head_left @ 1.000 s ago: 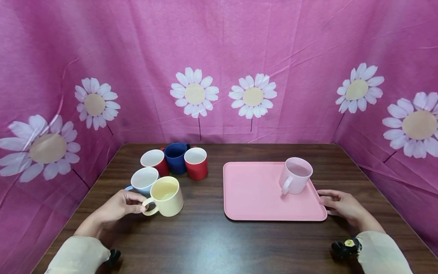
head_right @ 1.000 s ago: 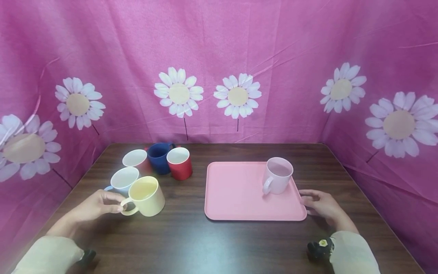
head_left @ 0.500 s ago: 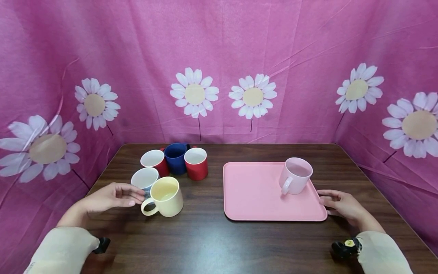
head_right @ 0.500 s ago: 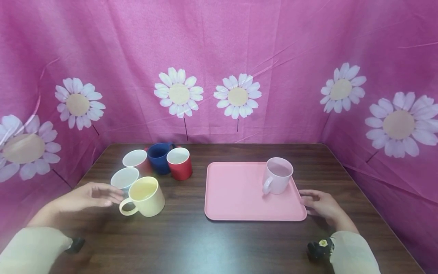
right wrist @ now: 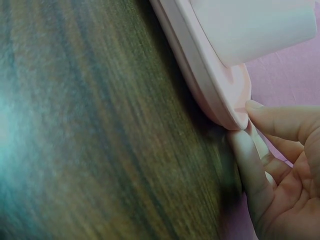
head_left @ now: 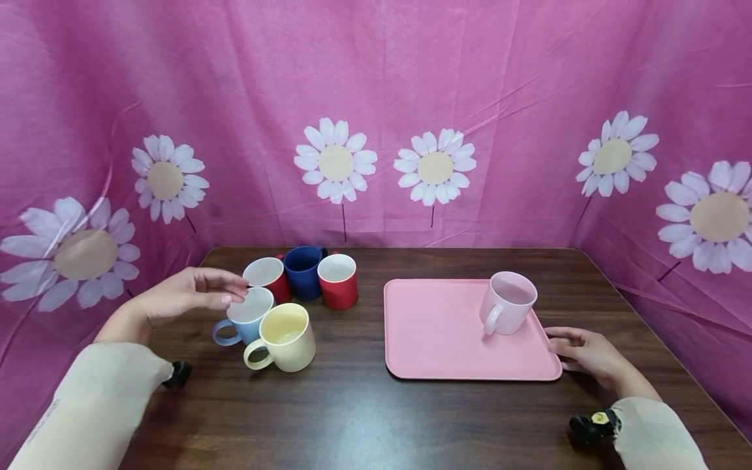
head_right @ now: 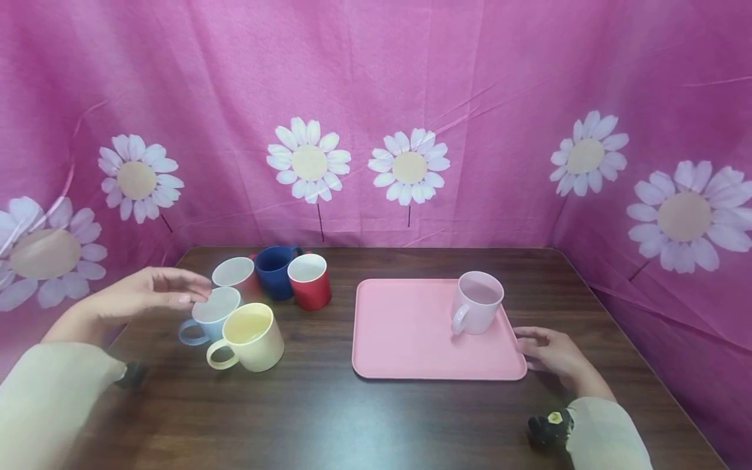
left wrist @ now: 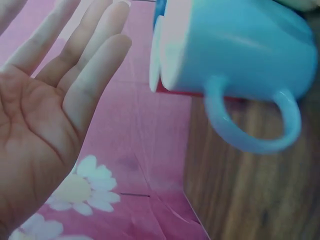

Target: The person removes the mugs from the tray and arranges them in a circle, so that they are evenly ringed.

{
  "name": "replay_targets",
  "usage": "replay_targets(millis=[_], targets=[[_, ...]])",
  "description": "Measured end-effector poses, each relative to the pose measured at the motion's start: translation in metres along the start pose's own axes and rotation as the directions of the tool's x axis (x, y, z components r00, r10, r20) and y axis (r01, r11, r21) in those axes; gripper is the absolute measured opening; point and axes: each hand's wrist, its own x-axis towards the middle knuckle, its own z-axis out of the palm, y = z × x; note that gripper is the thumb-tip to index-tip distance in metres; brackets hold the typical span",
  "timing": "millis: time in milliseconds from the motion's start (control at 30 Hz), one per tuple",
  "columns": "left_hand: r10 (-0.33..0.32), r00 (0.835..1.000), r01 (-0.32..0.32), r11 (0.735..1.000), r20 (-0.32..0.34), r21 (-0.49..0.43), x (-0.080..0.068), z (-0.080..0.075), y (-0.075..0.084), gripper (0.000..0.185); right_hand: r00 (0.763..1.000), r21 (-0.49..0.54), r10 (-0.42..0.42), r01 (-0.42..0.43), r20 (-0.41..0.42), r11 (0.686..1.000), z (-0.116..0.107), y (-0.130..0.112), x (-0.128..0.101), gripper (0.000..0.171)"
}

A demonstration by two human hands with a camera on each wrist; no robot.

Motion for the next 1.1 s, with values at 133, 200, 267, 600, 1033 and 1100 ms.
replay_targets(millis=[133,200,267,600,1033,1100], targets=[[-0.04,0.998,0.04,0.999,-0.057,-0.018,0.016,-0.003,0.009,0.039,1.0,0.005,-0.004,0.004,0.004,1.0,0.0,0.0,0.0,0.058],[-0.052,0.996,0.049,0.998,-0.07,-0.035,0.024,-0.004,0.013,0.039,1.0,0.008,-0.006,0.005,0.002,1.0,0.0,0.0,0.0,0.058],[-0.061,0.995,0.058,0.998,-0.081,-0.036,0.032,-0.005,0.017,0.04,1.0,0.008,-0.006,0.006,0.0,1.0,0.0,0.0,0.0,0.058],[-0.074,0.991,0.075,0.997,-0.112,0.005,0.076,0.001,0.037,0.042,1.0,0.01,-0.017,0.017,0.002,1.0,0.001,0.0,-0.001,0.057],[-0.039,0.995,0.035,0.999,-0.096,-0.035,0.14,0.033,0.075,0.04,1.0,0.028,-0.019,0.019,0.0,0.999,0.0,0.002,0.0,0.057],[-0.027,0.995,0.022,0.999,-0.097,-0.049,0.15,0.042,0.079,0.038,1.0,0.029,-0.02,0.02,-0.002,0.999,-0.001,0.002,0.0,0.056]])
